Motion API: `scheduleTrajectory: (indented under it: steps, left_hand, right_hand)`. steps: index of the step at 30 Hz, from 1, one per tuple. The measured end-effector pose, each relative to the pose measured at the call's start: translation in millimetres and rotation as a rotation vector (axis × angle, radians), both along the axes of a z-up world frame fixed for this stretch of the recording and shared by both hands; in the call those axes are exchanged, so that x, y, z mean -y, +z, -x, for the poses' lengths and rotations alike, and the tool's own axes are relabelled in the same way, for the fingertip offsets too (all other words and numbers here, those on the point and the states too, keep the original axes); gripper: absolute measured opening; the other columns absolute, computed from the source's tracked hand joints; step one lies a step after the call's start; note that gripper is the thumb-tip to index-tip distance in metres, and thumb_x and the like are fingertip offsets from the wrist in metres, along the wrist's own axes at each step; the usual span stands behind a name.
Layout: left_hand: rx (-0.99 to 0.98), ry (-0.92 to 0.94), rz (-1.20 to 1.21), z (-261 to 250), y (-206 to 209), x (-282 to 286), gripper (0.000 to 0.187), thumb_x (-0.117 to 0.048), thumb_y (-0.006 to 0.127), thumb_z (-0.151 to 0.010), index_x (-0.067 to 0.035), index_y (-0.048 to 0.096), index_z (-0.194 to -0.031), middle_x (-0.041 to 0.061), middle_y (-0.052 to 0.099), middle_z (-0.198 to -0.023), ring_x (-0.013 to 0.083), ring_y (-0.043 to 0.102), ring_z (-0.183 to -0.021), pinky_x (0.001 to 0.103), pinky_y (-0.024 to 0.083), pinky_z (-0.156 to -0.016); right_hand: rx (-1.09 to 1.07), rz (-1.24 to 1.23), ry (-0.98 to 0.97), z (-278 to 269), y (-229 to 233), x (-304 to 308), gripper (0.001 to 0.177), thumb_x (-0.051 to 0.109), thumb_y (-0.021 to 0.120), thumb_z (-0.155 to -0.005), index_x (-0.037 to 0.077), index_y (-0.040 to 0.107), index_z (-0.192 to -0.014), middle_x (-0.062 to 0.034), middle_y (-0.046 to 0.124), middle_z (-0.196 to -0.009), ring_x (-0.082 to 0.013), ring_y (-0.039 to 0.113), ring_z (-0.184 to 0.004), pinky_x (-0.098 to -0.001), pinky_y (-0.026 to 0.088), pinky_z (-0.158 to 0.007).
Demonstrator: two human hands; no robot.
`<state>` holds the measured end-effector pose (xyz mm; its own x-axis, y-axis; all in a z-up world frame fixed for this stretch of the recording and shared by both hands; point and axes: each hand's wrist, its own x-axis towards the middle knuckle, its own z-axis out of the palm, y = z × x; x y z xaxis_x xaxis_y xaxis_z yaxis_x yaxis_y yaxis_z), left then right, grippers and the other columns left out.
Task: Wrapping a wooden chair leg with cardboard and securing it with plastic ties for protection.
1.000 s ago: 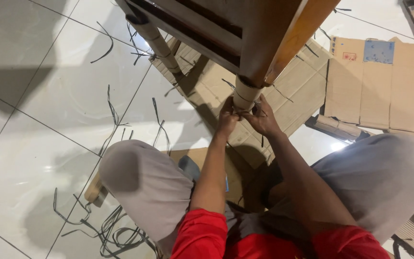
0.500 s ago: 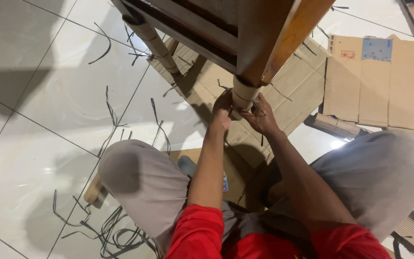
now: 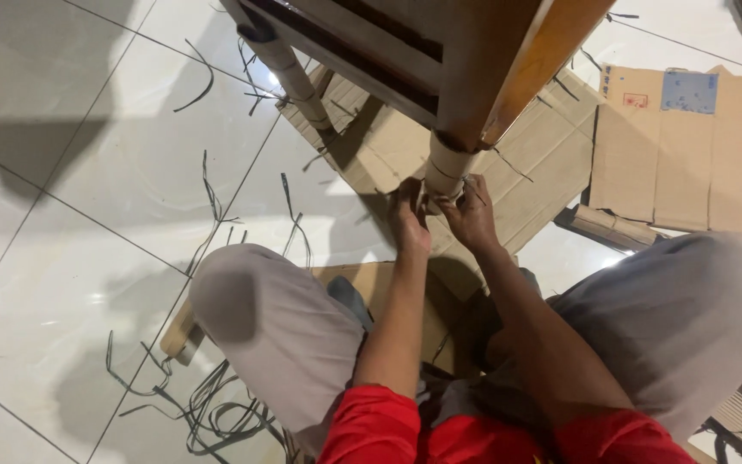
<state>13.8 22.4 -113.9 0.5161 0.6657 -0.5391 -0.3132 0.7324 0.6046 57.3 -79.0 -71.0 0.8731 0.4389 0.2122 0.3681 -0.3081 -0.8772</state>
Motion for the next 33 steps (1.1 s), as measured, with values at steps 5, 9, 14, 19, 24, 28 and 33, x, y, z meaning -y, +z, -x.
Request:
scheduleTrajectory:
  steps: [5, 9, 14, 19, 24, 28, 33]
  left_hand:
    - [-0.035, 0.044, -0.042, 10.9, -1.1, 21.2, 0.020, -0.018, 0.079, -0.088, -0.010, 0.077, -0.106, 0.006, 0.076, -0.101, 0.0175, 0.070, -0.100, 0.042, 0.056, -0.098]
    - [-0.095, 0.073, -0.097, 20.8, 24.1, 33.4, 0.021, -0.018, 0.080, -0.086, -0.004, 0.077, -0.102, 0.010, 0.075, -0.096, 0.0170, 0.070, -0.089, 0.040, 0.061, -0.089]
    - [-0.090, 0.099, -0.109, 17.2, 4.5, 43.8, 0.027, -0.012, 0.086, -0.080, 0.002, 0.074, -0.099, 0.019, 0.071, -0.094, 0.0238, 0.070, -0.088, 0.043, 0.062, -0.086]
    - [-0.126, 0.054, -0.133, 18.4, -3.4, 45.0, 0.026, -0.011, 0.086, -0.078, 0.002, 0.072, -0.095, 0.018, 0.073, -0.094, 0.0237, 0.072, -0.089, 0.044, 0.062, -0.085]
    - [-0.137, -0.039, -0.193, 21.5, -0.8, 46.1, 0.025, -0.014, 0.088, -0.079, -0.001, 0.074, -0.093, 0.016, 0.073, -0.097, 0.0252, 0.072, -0.094, 0.046, 0.059, -0.089]
    - [-0.146, -0.084, -0.203, 25.6, 4.0, 45.8, 0.025, -0.019, 0.089, -0.080, -0.003, 0.073, -0.092, 0.012, 0.072, -0.096, 0.0212, 0.070, -0.094, 0.044, 0.058, -0.087]
    - [-0.213, -0.196, -0.283, 23.7, -29.7, 45.3, 0.018, -0.020, 0.085, -0.085, -0.006, 0.074, -0.086, 0.008, 0.067, -0.086, 0.0150, 0.061, -0.087, 0.039, 0.053, -0.082]
  right_hand:
    - [0.161, 0.046, -0.029, 10.1, -6.4, 2.4, 0.034, 0.019, 0.077, -0.093, -0.010, 0.059, -0.094, -0.0228, 0.048, -0.101, -0.0484, 0.057, -0.098, -0.0486, 0.053, -0.076]
    - [0.154, 0.156, -0.107, 14.8, -13.1, 2.7, 0.044, 0.027, 0.079, -0.091, -0.005, 0.061, -0.115, -0.0200, 0.050, -0.110, -0.0463, 0.062, -0.095, -0.0527, 0.055, -0.076]
    - [0.124, 0.235, -0.202, 22.2, -31.4, 7.3, 0.048, 0.029, 0.075, -0.098, 0.003, 0.059, -0.134, -0.0193, 0.053, -0.111, -0.0419, 0.067, -0.084, -0.0531, 0.056, -0.072]
    - [0.074, 0.330, -0.207, 35.4, -20.8, 8.4, 0.052, 0.037, 0.063, -0.107, 0.010, 0.054, -0.150, -0.0164, 0.062, -0.097, -0.0404, 0.069, -0.088, -0.0533, 0.055, -0.075]
    - [0.264, 0.471, -0.197, 35.6, -40.6, 8.7, 0.043, 0.016, 0.059, -0.103, 0.012, 0.058, -0.146, -0.0135, 0.061, -0.081, -0.0388, 0.069, -0.075, -0.0522, 0.055, -0.062]
    - [0.326, 0.498, -0.181, 48.7, -10.3, 11.4, 0.027, 0.015, 0.058, -0.103, 0.012, 0.069, -0.127, -0.0104, 0.065, -0.079, -0.0344, 0.071, -0.074, -0.0462, 0.058, -0.063]
    - [0.258, 0.560, -0.132, 57.5, 2.0, 14.5, 0.008, 0.015, 0.053, -0.102, 0.018, 0.059, -0.106, -0.0051, 0.065, -0.078, -0.0327, 0.072, -0.076, -0.0500, 0.057, -0.067]
